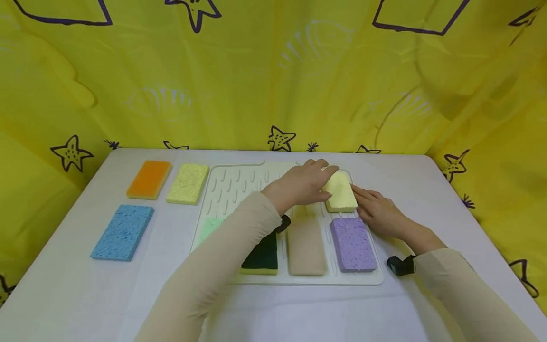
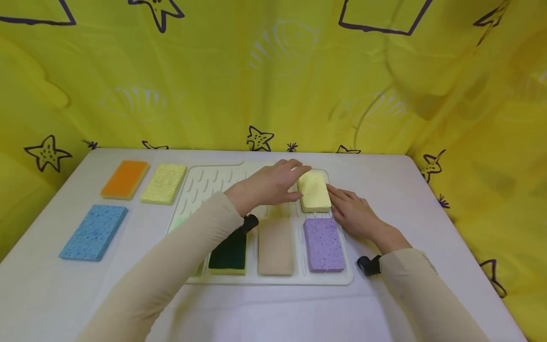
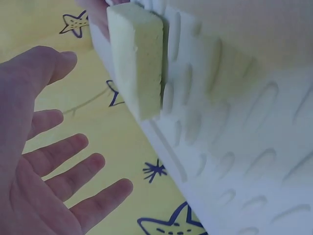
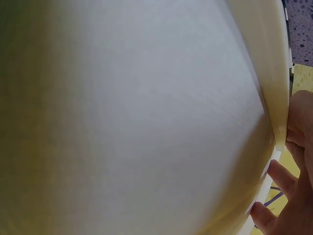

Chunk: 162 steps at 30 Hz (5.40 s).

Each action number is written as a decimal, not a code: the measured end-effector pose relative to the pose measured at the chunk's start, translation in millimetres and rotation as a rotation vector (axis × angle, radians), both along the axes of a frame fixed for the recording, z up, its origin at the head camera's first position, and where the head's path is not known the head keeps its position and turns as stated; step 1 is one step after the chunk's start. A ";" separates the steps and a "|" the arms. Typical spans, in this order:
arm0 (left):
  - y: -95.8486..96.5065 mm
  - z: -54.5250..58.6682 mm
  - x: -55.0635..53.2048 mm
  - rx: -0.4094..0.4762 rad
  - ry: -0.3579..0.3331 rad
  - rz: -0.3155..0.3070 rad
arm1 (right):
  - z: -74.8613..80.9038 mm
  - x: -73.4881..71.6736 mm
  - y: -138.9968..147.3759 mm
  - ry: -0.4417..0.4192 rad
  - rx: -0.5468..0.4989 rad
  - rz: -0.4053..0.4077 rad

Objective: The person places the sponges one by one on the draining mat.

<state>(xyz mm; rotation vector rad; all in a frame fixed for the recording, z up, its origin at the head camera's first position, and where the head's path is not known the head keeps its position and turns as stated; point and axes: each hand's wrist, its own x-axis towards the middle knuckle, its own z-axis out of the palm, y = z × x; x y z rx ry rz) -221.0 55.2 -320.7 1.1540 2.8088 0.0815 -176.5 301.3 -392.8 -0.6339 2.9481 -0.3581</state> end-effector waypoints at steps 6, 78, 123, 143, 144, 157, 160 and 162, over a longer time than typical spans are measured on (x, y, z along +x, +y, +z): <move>-19.7 9.4 -0.9 0.042 -0.017 0.017 | -1.6 -0.4 0.1 0.000 0.007 -0.002; -238.5 -40.3 2.4 0.066 -0.065 0.576 | -3.0 0.8 -2.2 0.022 0.024 -0.001; -240.3 -48.7 1.0 0.036 -0.015 0.637 | -3.2 0.4 -2.2 -0.011 0.011 -0.015; -231.3 -33.5 -7.0 0.113 -0.079 0.693 | -5.9 -0.1 -0.5 0.003 0.011 -0.017; -230.0 -32.9 -7.4 0.112 -0.087 0.691 | -5.9 0.0 -0.5 0.006 0.010 -0.014; -220.6 -31.1 -3.9 0.088 -0.088 0.610 | -6.1 0.2 -0.8 0.011 0.008 -0.013; -218.5 -30.1 -3.4 0.114 -0.099 0.603 | -6.1 0.1 -0.6 0.016 0.006 -0.008; -216.0 -29.2 -3.8 0.132 -0.106 0.595 | -5.9 0.2 -0.7 0.015 0.005 -0.008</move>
